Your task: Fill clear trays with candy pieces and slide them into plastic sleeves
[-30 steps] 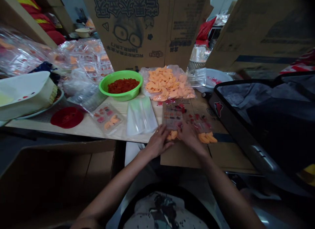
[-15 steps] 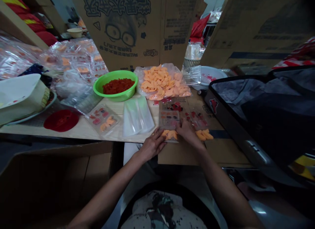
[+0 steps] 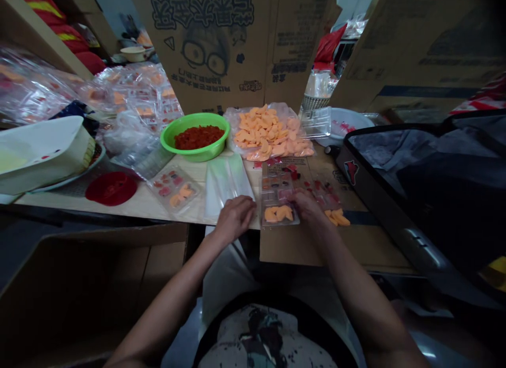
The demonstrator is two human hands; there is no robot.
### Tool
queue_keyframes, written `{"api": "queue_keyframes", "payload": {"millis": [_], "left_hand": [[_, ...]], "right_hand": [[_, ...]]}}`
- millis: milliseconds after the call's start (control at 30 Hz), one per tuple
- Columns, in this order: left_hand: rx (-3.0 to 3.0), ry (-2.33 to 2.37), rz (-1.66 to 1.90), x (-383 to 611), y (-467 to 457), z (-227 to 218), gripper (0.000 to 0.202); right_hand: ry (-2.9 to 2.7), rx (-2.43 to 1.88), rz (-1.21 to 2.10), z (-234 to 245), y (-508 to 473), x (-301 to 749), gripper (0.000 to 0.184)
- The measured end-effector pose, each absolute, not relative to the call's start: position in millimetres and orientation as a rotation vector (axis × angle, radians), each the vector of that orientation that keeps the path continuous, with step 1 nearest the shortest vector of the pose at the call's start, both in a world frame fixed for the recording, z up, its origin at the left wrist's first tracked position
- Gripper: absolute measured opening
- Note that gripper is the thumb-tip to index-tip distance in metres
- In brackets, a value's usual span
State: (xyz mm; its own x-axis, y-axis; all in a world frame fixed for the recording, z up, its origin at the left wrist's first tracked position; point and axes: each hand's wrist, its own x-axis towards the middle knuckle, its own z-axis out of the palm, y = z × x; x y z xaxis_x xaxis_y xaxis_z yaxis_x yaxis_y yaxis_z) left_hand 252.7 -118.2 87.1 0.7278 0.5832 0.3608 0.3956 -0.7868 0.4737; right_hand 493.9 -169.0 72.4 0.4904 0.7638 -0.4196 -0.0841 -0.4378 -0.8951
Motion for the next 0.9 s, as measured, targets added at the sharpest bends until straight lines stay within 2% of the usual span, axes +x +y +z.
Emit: {"api": "queue_keyframes", "payload": {"millis": [133,233,333,400,633,767,900], "left_hand": [[2.491,1.002,0.661,245,-103,93,0.021],[2.447,0.84,0.448,258,-118,83,0.029],[2.336,0.857,0.317,280,-140,68,0.075],[2.242,0.942,0.308,294,-149,59,0.091],[2.024,1.012,0.565,312,-146,50,0.08],[1.924,1.0,0.84,318,-147,51,0.063],[1.513,1.014,1.009,329,-138,56,0.043]], "right_hand": [[-0.571,-1.95,1.003,72,-171,495,0.005],[-0.816,-2.205,0.746,72,-172,490,0.023],[-1.146,-2.453,0.458,72,-172,486,0.035],[-1.233,-2.49,0.425,73,-173,485,0.037],[-1.23,-2.453,0.494,87,-175,487,0.039],[-1.231,-2.416,0.471,88,-176,484,0.036],[-1.301,-2.438,0.413,89,-167,497,0.032]]}}
